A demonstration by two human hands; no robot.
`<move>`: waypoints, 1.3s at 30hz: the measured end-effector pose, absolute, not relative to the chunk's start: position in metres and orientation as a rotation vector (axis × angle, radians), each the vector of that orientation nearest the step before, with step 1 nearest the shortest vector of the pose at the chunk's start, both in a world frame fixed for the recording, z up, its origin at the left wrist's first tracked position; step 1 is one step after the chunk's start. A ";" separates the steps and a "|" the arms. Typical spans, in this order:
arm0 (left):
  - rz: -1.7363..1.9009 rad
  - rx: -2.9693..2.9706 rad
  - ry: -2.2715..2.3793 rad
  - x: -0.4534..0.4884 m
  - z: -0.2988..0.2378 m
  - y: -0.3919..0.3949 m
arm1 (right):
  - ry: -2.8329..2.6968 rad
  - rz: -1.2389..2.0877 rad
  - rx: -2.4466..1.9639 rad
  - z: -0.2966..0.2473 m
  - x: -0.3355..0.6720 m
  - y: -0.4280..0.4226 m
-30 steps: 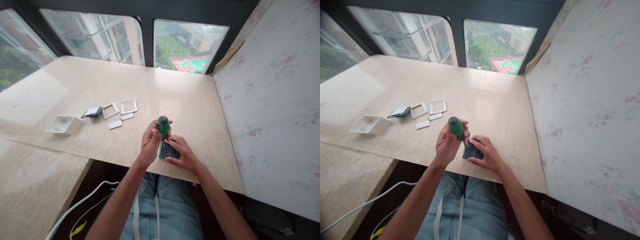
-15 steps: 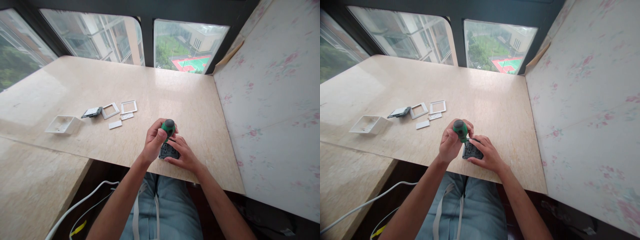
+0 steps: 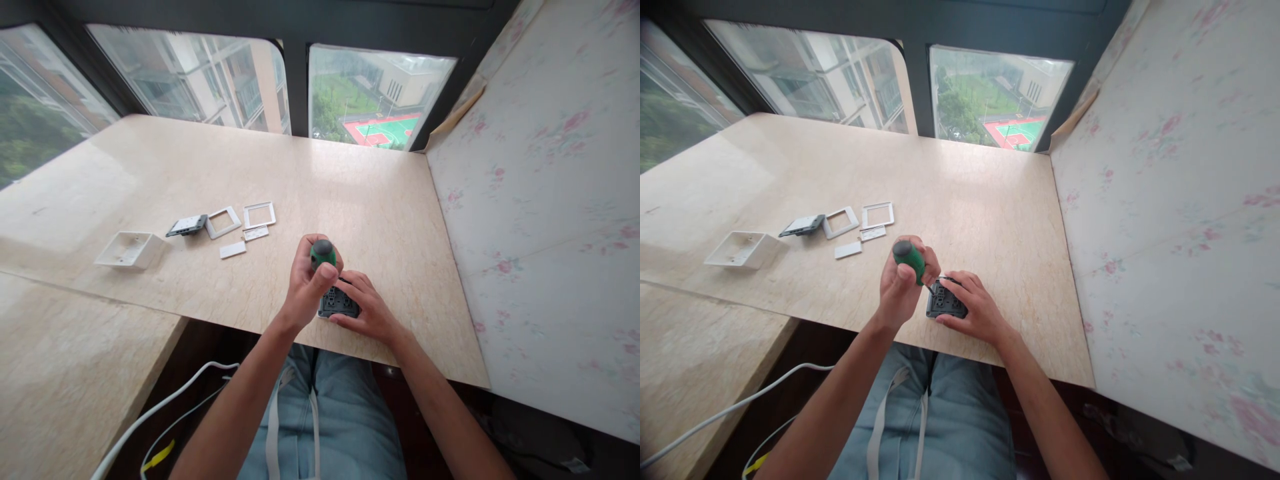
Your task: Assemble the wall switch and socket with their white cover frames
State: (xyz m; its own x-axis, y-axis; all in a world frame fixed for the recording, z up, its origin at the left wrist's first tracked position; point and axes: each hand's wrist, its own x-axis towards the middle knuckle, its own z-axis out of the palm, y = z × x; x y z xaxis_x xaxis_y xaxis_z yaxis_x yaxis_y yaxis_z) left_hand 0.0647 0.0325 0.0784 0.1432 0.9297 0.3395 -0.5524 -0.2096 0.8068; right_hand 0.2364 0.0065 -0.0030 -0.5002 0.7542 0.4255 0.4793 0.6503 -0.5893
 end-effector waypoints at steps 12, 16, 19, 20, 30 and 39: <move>1.377 1.045 0.579 0.056 0.093 0.033 | -2.195 0.525 -0.956 -0.003 0.236 0.007; 1.431 0.971 0.541 0.061 0.091 0.035 | -2.190 0.517 -0.956 -0.004 0.237 0.007; 1.473 0.996 0.548 0.064 0.086 0.035 | -2.189 0.518 -0.957 -0.004 0.237 0.007; 1.481 1.013 0.554 0.063 0.085 0.035 | -2.188 0.520 -0.959 -0.004 0.237 0.007; 1.498 0.955 0.750 0.056 0.092 0.030 | -2.191 0.536 -0.961 -0.001 0.236 0.006; 1.513 0.916 0.633 0.065 0.088 0.037 | -2.190 0.533 -0.960 -0.001 0.237 0.006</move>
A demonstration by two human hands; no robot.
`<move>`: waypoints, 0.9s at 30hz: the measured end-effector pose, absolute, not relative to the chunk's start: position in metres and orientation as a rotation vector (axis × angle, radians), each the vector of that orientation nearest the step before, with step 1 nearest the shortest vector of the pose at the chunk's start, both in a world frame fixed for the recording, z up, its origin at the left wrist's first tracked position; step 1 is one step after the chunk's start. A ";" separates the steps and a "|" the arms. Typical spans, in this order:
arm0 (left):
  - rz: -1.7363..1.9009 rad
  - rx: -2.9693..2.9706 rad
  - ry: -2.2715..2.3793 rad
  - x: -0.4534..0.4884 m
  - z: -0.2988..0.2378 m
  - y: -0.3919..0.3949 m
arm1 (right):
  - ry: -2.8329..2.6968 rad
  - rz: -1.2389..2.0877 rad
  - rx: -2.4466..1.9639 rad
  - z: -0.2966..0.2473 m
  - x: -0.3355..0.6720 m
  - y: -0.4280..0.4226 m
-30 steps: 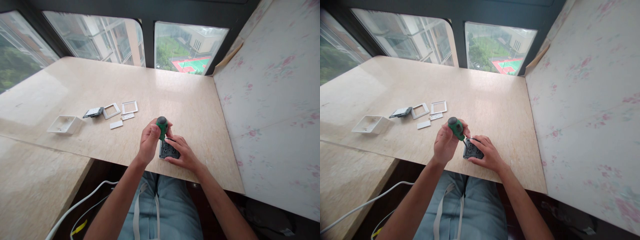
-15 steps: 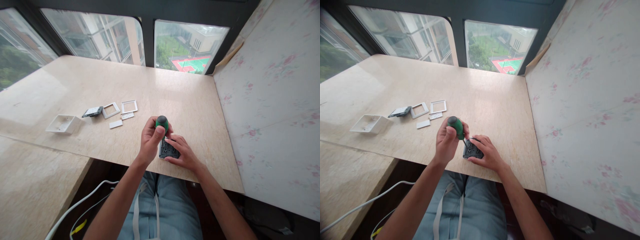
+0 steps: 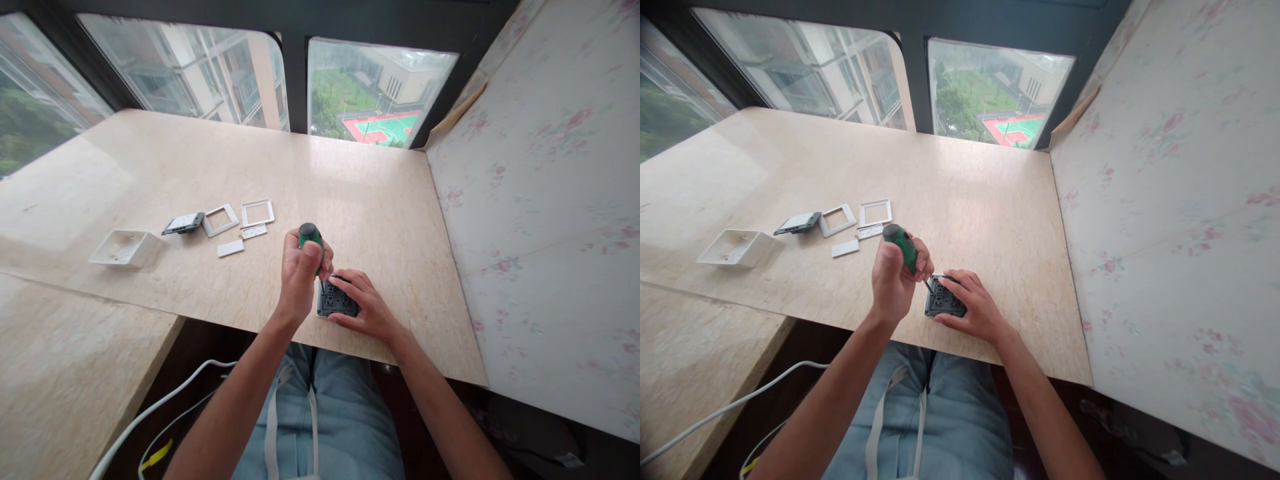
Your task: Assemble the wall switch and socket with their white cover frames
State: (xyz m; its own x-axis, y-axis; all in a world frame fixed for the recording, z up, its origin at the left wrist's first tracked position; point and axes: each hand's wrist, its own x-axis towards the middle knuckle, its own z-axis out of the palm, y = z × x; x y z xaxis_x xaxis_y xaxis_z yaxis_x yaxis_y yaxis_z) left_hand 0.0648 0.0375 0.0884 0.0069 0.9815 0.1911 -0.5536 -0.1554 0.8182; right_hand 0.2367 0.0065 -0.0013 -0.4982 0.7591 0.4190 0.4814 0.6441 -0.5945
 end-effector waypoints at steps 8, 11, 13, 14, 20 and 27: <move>1.348 1.088 0.595 0.061 0.088 0.034 | -2.194 0.528 -0.974 -0.004 0.238 0.007; 1.286 1.011 0.574 0.063 0.093 0.036 | -2.188 0.536 -0.975 -0.004 0.237 0.007; 1.281 0.965 0.530 0.066 0.093 0.038 | -2.185 0.541 -0.980 -0.003 0.237 0.007; 1.289 0.953 0.501 0.067 0.092 0.038 | -2.184 0.542 -0.981 -0.003 0.236 0.007; 1.368 1.047 0.446 0.068 0.078 0.039 | -2.189 0.547 -0.977 -0.002 0.237 0.007; 1.232 1.114 0.549 0.063 0.088 0.039 | -2.214 0.496 -0.956 -0.005 0.239 0.007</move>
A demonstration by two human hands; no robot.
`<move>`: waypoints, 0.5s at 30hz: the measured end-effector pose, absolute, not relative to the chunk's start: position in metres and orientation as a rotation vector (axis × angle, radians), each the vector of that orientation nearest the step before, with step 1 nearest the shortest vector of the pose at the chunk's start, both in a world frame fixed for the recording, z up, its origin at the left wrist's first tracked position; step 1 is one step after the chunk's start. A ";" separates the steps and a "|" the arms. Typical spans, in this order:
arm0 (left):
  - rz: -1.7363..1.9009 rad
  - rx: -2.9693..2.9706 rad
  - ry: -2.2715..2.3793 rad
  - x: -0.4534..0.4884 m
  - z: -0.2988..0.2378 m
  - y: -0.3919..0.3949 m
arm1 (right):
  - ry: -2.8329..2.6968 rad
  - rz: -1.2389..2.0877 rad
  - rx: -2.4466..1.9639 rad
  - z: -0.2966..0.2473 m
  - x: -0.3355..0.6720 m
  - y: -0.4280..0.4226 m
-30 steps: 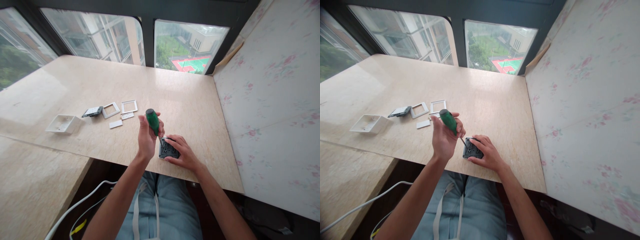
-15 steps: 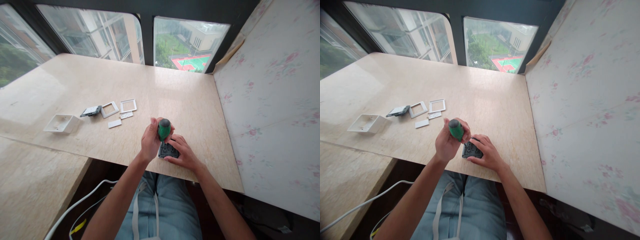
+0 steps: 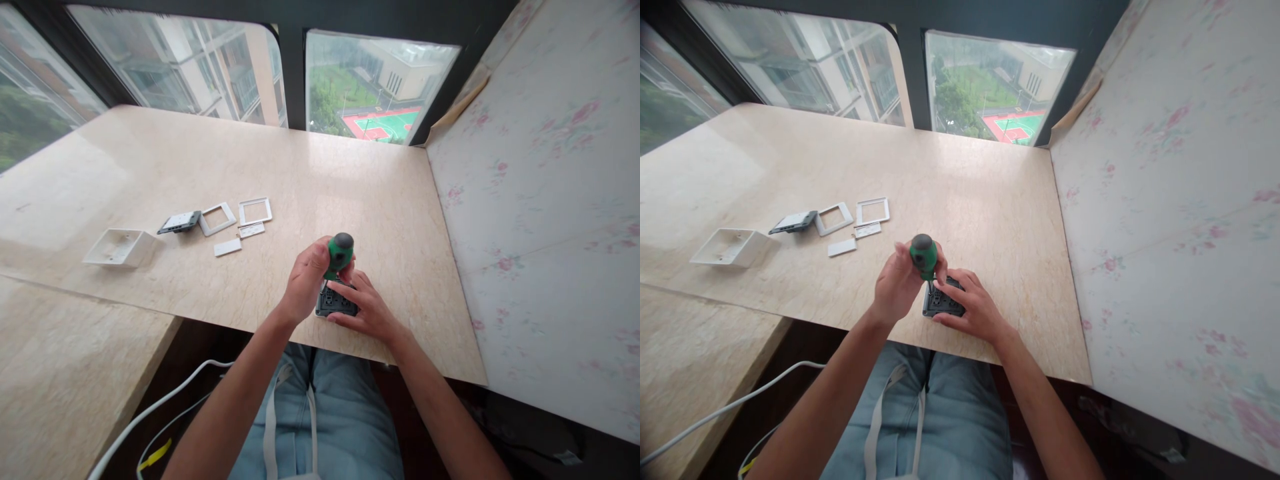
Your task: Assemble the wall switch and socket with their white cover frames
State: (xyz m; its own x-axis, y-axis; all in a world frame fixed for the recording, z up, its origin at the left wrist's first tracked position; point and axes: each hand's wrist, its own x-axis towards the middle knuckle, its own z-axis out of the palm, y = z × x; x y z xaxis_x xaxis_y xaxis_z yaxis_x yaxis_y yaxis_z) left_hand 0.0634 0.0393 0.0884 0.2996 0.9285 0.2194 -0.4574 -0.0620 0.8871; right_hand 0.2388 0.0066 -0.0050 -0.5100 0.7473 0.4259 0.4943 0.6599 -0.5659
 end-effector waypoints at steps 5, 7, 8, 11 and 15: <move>1.223 0.948 0.648 0.064 0.092 0.043 | -2.205 0.541 -0.956 -0.003 0.238 0.007; 1.250 0.936 0.653 0.064 0.091 0.041 | -2.202 0.547 -0.963 -0.003 0.238 0.007; 1.266 0.936 0.650 0.063 0.091 0.039 | -2.203 0.548 -0.967 -0.002 0.238 0.007; 1.327 0.936 0.634 0.063 0.091 0.032 | -2.209 0.541 -0.972 -0.002 0.239 0.007; 1.360 0.947 0.614 0.060 0.093 0.028 | -2.218 0.533 -0.987 -0.003 0.239 0.006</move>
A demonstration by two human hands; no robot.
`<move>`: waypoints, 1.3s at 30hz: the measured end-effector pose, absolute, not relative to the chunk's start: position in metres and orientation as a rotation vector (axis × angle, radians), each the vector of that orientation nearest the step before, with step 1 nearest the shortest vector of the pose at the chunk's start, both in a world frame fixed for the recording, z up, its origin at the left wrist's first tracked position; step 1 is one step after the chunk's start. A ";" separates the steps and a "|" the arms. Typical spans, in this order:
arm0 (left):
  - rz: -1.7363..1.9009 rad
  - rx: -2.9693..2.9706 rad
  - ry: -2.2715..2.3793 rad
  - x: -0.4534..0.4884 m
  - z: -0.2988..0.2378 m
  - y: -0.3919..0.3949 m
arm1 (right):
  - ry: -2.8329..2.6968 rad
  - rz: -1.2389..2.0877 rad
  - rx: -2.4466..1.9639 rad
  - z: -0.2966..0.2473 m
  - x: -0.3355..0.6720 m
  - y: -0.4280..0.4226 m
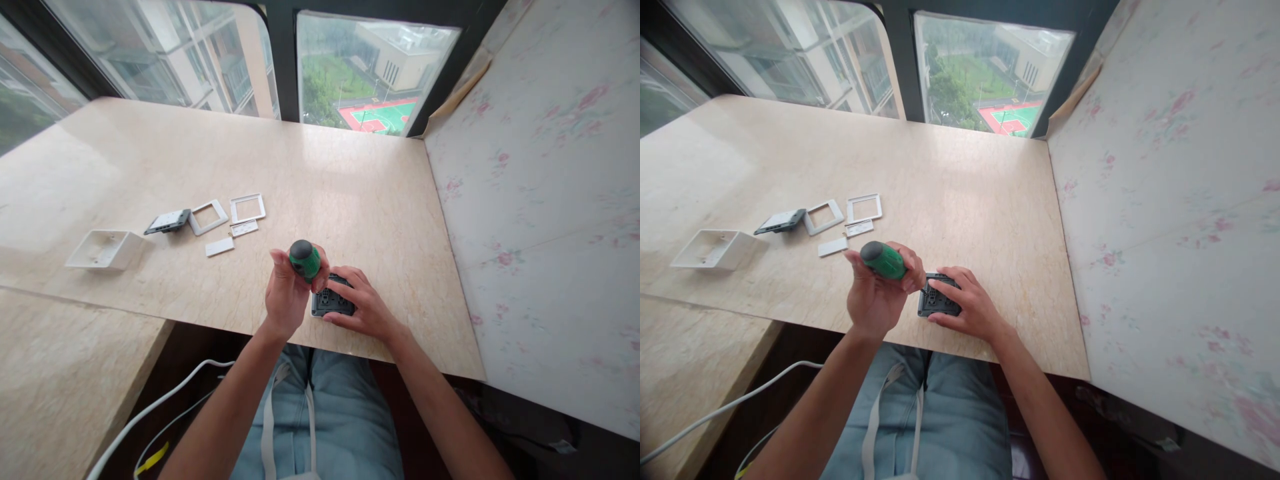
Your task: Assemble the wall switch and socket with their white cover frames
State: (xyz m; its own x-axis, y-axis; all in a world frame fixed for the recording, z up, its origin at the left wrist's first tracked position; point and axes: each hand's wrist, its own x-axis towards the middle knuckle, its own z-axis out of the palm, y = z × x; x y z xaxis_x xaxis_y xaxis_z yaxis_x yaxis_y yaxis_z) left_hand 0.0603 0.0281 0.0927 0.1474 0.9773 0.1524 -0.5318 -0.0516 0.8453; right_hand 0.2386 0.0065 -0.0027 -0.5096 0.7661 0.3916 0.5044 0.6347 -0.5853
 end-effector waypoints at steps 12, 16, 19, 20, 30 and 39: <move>1.448 0.929 0.570 0.047 0.086 0.034 | -2.187 0.569 -0.967 0.000 0.238 0.006; 1.453 1.018 0.576 0.053 0.085 0.036 | -2.190 0.572 -0.959 0.001 0.239 0.007; 1.428 1.114 0.626 0.055 0.086 0.038 | -2.194 0.580 -0.968 0.001 0.239 0.007; 1.411 1.132 0.643 0.055 0.087 0.039 | -2.195 0.581 -0.970 0.001 0.239 0.007; 1.286 0.967 0.546 0.071 0.091 0.038 | -2.202 0.570 -0.985 0.000 0.238 0.007; 1.387 1.040 0.422 0.074 0.074 0.038 | -2.193 0.562 -0.965 0.002 0.238 0.007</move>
State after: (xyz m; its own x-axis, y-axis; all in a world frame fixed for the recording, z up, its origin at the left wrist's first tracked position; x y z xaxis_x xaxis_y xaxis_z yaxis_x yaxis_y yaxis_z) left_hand 0.0744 0.0379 0.0737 0.1997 0.9270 0.3174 -0.5926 -0.1437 0.7926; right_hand 0.2376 0.0069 0.0019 -0.5039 0.7649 0.4014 0.4776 0.6339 -0.6084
